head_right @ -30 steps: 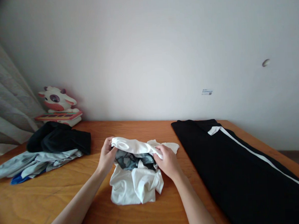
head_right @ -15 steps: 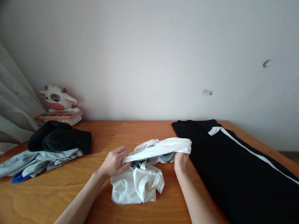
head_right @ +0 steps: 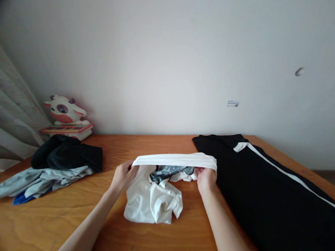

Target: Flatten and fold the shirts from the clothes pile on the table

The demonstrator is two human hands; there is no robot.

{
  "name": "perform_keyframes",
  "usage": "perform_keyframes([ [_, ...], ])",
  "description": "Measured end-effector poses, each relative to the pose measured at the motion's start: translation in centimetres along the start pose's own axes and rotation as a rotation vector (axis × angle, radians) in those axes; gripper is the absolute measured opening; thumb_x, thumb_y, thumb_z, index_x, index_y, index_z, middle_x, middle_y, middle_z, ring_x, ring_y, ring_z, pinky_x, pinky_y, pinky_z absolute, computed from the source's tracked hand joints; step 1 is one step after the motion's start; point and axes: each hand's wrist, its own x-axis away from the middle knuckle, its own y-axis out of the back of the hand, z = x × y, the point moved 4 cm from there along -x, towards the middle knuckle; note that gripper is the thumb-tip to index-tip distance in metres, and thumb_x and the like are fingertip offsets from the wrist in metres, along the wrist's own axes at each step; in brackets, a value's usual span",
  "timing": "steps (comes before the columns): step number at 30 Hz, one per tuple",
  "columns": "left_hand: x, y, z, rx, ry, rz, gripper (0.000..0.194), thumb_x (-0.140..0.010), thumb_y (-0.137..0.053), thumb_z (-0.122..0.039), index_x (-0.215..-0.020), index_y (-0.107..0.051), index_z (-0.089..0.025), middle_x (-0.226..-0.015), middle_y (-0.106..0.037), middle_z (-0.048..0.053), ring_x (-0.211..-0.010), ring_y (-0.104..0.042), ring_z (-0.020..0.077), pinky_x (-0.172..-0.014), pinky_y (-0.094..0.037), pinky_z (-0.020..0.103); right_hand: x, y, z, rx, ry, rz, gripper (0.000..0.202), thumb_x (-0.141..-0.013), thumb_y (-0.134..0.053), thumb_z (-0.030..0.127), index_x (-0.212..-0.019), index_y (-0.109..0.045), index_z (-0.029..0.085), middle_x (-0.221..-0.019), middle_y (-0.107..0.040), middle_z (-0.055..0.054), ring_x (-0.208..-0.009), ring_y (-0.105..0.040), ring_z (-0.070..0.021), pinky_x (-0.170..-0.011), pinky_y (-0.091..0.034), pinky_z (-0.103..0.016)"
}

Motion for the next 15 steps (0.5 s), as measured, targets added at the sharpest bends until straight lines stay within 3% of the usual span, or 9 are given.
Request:
perform_keyframes([
  [4, -0.2, -0.2, 0.4, 0.453, 0.198, -0.038, 0.038, -0.082, -0.052, -0.047, -0.054, -0.050, -0.021, -0.050, -0.049, -0.002, -0.050, -0.044, 0.0145, -0.050, -0.033, 0.025, 0.8, -0.2, 0.9, -0.058, 0.121, -0.064, 0.043, -0.082, -0.064, 0.050, -0.116, -0.060, 0.024, -0.100, -0.073, -0.003, -0.087, -0.072, -0.0203, -0.078, -0.060, -0.037],
  [7, -0.4, -0.2, 0.8, 0.609, 0.251, -0.108, 0.038, -0.078, -0.055, -0.047, -0.052, -0.049, -0.021, -0.052, -0.052, -0.001, -0.054, -0.047, 0.0154, -0.053, -0.038, 0.026, 1.3, -0.2, 1.4, 0.054, 0.210, -0.082, 0.047, -0.088, -0.060, 0.046, -0.129, -0.053, 0.025, -0.115, -0.069, -0.006, -0.103, -0.069, -0.0220, -0.092, -0.056, -0.043],
  [12, -0.6, 0.0, 2.1, 0.626, 0.270, -0.203, 0.027, -0.079, -0.050, -0.044, -0.069, -0.056, -0.021, -0.067, -0.058, -0.001, -0.065, -0.054, 0.0178, -0.061, -0.046, 0.028, 2.4, -0.3, 2.1, 0.301, 0.328, -0.067, 0.060, -0.092, -0.054, 0.041, -0.145, -0.040, 0.018, -0.143, -0.054, -0.018, -0.132, -0.054, -0.0296, -0.113, -0.039, -0.053],
  [15, -0.1, 0.4, 1.7, 0.440, 0.156, -0.261, 0.026, -0.074, -0.054, -0.039, -0.092, -0.058, -0.021, -0.089, -0.064, 0.002, -0.085, -0.060, 0.0220, -0.078, -0.051, 0.034, 3.8, -1.1, 3.3, 0.450, 0.523, 0.042, 0.065, -0.093, -0.051, 0.032, -0.153, -0.031, 0.015, -0.153, -0.043, -0.022, -0.142, -0.043, -0.0336, -0.116, -0.035, -0.058],
])
